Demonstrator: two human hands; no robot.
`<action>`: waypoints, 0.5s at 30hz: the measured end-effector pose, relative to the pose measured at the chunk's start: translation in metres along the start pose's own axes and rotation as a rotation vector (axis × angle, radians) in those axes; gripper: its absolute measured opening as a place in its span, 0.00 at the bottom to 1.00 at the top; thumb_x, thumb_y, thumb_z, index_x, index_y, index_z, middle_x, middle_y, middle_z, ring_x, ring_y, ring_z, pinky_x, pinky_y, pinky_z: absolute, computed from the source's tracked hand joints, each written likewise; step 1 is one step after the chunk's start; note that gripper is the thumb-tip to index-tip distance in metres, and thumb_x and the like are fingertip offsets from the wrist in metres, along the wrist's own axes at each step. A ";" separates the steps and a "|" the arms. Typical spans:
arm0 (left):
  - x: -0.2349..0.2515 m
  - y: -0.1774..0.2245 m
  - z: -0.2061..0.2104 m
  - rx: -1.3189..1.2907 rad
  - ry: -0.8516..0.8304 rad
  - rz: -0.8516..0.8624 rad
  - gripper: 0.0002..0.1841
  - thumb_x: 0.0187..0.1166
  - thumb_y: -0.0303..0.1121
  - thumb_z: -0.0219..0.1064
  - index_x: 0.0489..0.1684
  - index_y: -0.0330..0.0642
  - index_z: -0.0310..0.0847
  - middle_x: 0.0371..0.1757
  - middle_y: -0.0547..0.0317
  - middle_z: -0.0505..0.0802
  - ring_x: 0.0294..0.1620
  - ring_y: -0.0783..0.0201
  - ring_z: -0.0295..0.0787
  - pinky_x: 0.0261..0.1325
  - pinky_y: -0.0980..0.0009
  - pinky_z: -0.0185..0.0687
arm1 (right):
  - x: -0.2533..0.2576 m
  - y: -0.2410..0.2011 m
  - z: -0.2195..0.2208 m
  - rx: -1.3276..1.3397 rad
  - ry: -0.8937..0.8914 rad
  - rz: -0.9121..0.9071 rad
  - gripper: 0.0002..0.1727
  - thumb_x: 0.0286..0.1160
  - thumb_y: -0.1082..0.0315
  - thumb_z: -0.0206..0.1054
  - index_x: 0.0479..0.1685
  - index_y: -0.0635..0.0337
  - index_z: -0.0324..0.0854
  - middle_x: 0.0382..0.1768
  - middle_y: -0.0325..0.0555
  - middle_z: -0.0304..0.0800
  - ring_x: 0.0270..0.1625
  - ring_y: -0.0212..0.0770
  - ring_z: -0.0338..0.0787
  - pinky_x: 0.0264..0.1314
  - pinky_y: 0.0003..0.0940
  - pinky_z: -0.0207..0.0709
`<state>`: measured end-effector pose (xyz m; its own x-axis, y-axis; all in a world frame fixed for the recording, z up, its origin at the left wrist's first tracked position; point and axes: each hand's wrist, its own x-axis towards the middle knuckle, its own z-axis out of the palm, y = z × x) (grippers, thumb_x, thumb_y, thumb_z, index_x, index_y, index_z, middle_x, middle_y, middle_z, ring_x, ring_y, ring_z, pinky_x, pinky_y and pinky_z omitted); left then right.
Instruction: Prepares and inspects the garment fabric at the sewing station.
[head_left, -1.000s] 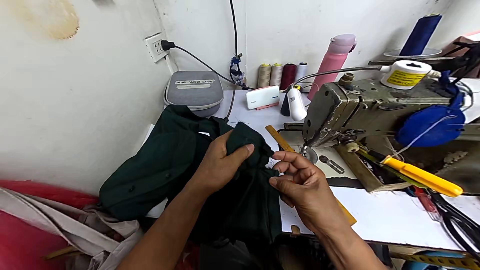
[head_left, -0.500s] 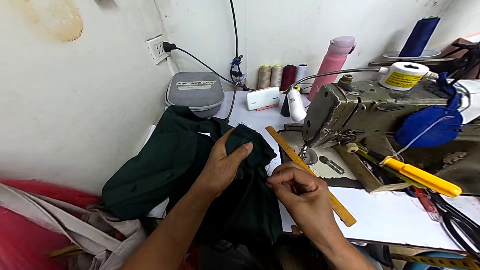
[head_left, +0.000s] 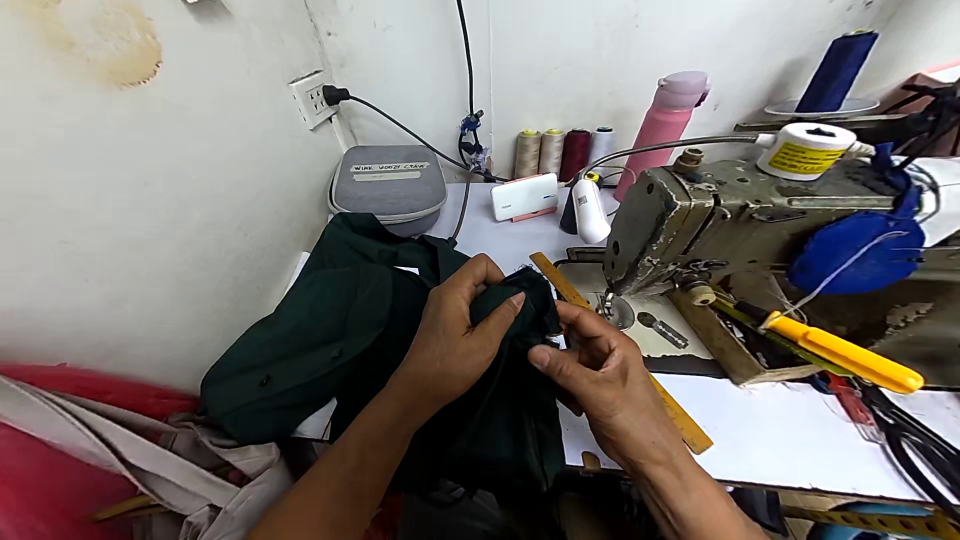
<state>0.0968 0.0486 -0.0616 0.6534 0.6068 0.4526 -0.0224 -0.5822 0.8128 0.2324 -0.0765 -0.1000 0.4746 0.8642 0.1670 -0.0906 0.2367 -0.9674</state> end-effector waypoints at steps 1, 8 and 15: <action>0.000 0.000 0.001 0.003 0.000 0.001 0.02 0.82 0.33 0.66 0.42 0.47 0.79 0.32 0.64 0.87 0.28 0.71 0.84 0.28 0.76 0.80 | 0.001 -0.001 0.001 0.008 0.009 -0.001 0.21 0.64 0.58 0.82 0.56 0.56 0.90 0.40 0.47 0.94 0.22 0.33 0.85 0.19 0.22 0.77; 0.002 -0.002 -0.003 -0.024 -0.068 -0.073 0.02 0.83 0.35 0.66 0.42 0.49 0.81 0.34 0.65 0.89 0.33 0.71 0.87 0.32 0.75 0.83 | 0.008 0.004 -0.005 0.057 0.007 -0.047 0.11 0.81 0.66 0.66 0.32 0.58 0.91 0.17 0.45 0.82 0.13 0.27 0.70 0.14 0.20 0.63; 0.010 -0.010 -0.010 -0.108 -0.197 -0.135 0.05 0.84 0.33 0.66 0.51 0.47 0.81 0.43 0.63 0.91 0.42 0.71 0.89 0.43 0.73 0.87 | 0.009 0.008 -0.007 0.084 -0.003 -0.046 0.09 0.80 0.69 0.67 0.32 0.59 0.90 0.19 0.44 0.83 0.12 0.26 0.69 0.14 0.18 0.64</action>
<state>0.0956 0.0661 -0.0616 0.7903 0.5521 0.2657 0.0012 -0.4351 0.9004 0.2419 -0.0699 -0.1079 0.4771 0.8531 0.2114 -0.1417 0.3121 -0.9394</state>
